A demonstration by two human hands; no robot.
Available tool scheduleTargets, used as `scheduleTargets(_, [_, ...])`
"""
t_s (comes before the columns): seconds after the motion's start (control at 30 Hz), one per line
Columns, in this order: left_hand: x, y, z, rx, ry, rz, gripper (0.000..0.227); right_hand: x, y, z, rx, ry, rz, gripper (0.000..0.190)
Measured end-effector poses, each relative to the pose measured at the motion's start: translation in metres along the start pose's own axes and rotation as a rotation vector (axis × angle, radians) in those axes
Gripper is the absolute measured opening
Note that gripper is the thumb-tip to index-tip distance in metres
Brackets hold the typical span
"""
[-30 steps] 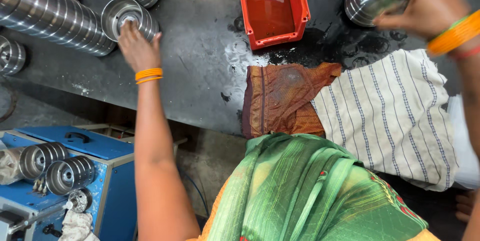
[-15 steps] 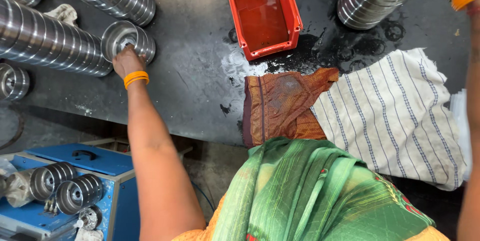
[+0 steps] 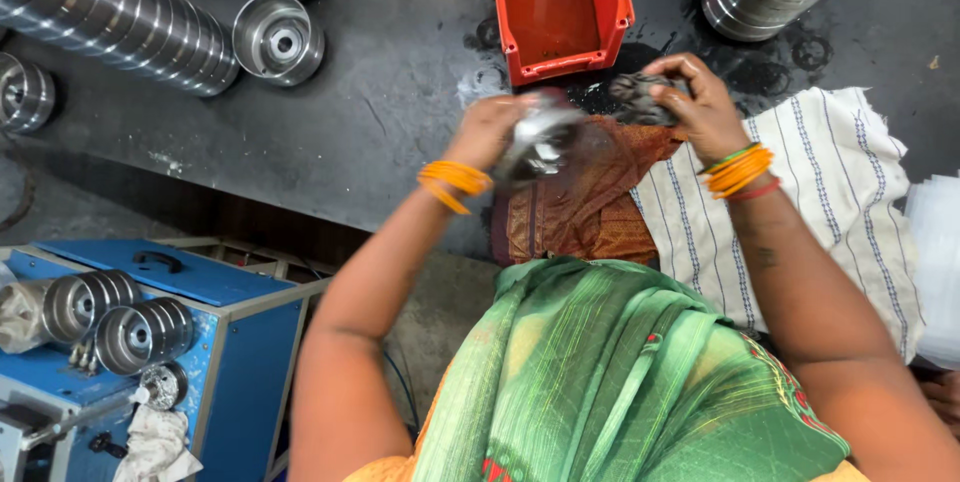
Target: The person repeatedly picks up small metal cylindrical parts, rubs them with a cloth, and places them into a red container. The process is continuous and repetitive, with the person handling each part individually.
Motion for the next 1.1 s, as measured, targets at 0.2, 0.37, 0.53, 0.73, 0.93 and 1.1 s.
scheduleTargets(0.2, [-0.078,-0.010,0.124,0.335,0.089,-0.041,0.082,-0.021,0.040,0.066,0.445,0.596,-0.451,0.013])
scheduleTargets(0.37, [-0.162,0.052,0.156,0.405,-0.077,0.054,0.078,0.065,-0.007,0.041,0.358,0.281,-0.161,0.016])
scheduleTargets(0.53, [-0.199,0.098,0.129,0.441,-0.168,0.294,0.068,0.152,-0.056,0.034,0.090,-0.410,0.435,0.018])
scheduleTargets(0.73, [-0.179,0.068,0.132,0.472,-0.240,0.324,0.062,0.044,0.010,0.070,0.415,0.454,-0.287,0.020])
scheduleTargets(0.93, [-0.205,0.060,0.147,0.481,0.023,0.144,0.060,0.022,0.013,0.063,0.347,0.389,-0.318,0.016])
scheduleTargets(1.1, [-0.202,0.096,0.126,0.449,-0.395,0.470,0.065,0.122,-0.051,0.040,0.092,-0.448,0.345,0.021])
Point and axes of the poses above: each hand's wrist, its own y-axis away from the middle knuckle, its own z-axis out of the palm, x = y × z, the point moved 7 cm from there along -y, towards the middle knuckle, and after that the axes turned 14 degrees about z, right-handed, at the moved point
